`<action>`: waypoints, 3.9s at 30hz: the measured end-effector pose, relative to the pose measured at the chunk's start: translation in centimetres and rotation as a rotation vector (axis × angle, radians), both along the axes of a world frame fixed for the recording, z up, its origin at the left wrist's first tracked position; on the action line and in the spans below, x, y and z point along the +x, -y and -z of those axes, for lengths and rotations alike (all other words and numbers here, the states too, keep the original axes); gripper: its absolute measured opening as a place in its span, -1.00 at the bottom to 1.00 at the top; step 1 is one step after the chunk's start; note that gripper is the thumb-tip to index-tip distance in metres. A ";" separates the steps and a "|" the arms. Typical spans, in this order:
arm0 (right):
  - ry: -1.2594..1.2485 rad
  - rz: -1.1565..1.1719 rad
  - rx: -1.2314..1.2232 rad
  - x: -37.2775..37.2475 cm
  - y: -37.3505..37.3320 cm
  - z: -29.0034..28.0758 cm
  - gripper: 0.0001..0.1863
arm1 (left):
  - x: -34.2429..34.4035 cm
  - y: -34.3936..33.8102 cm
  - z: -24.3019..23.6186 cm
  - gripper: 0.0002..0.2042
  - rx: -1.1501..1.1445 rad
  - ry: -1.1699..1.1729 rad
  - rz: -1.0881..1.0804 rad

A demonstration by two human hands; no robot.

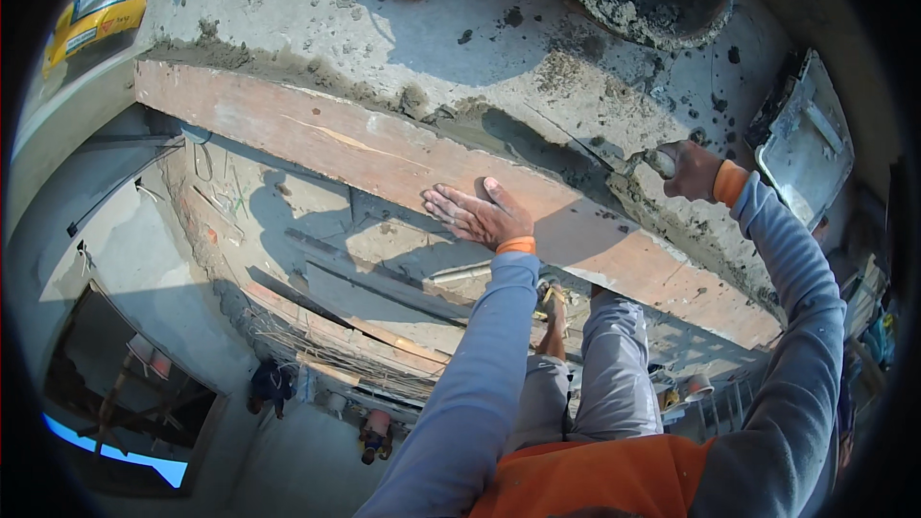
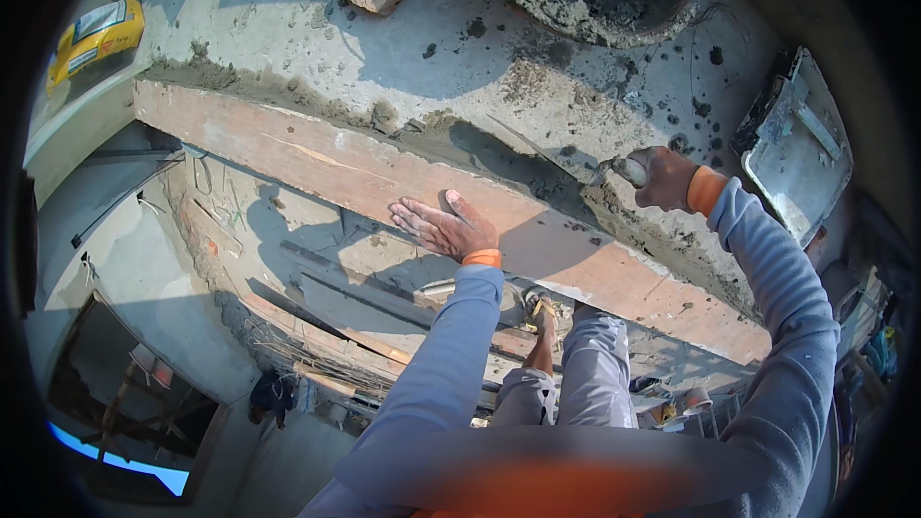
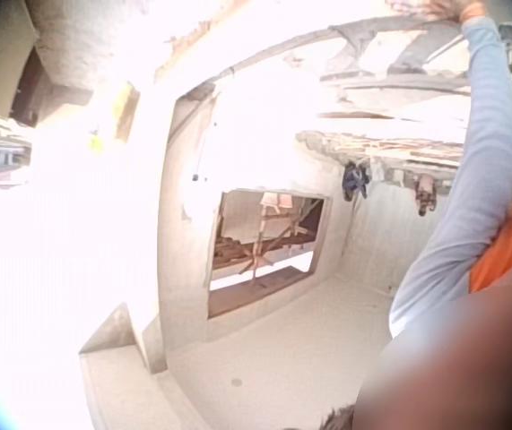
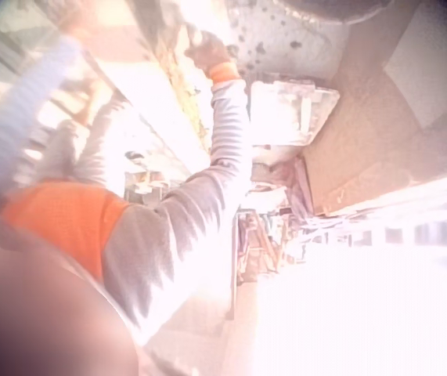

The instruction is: Applying cement to a concrete surface using a trowel at a construction site.

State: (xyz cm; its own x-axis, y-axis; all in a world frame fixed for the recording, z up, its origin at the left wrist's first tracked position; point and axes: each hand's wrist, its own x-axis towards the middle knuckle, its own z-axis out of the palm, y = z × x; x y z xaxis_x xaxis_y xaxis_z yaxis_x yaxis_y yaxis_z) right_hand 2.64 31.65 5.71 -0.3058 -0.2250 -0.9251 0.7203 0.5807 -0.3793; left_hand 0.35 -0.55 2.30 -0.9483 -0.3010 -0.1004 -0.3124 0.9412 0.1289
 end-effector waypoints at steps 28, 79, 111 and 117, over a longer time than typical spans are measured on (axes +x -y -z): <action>-0.387 -0.254 -0.082 -1.7 4.7 7.0 -0.57 | 0.8 -0.8 1.0 -0.14 0.061 0.004 -0.027; -0.547 0.744 0.266 28.1 10.5 -14.2 -0.52 | 1.4 0.8 3.5 -0.21 -0.247 -0.060 0.006; -1.026 -0.828 1.135 -15.1 -6.5 -14.5 -0.87 | 0.4 0.0 0.2 -0.21 -0.136 -0.048 -0.036; -0.899 -1.054 1.264 -14.1 -3.4 -9.2 -0.90 | 0.6 -0.4 1.1 -0.18 -0.125 -0.068 -0.028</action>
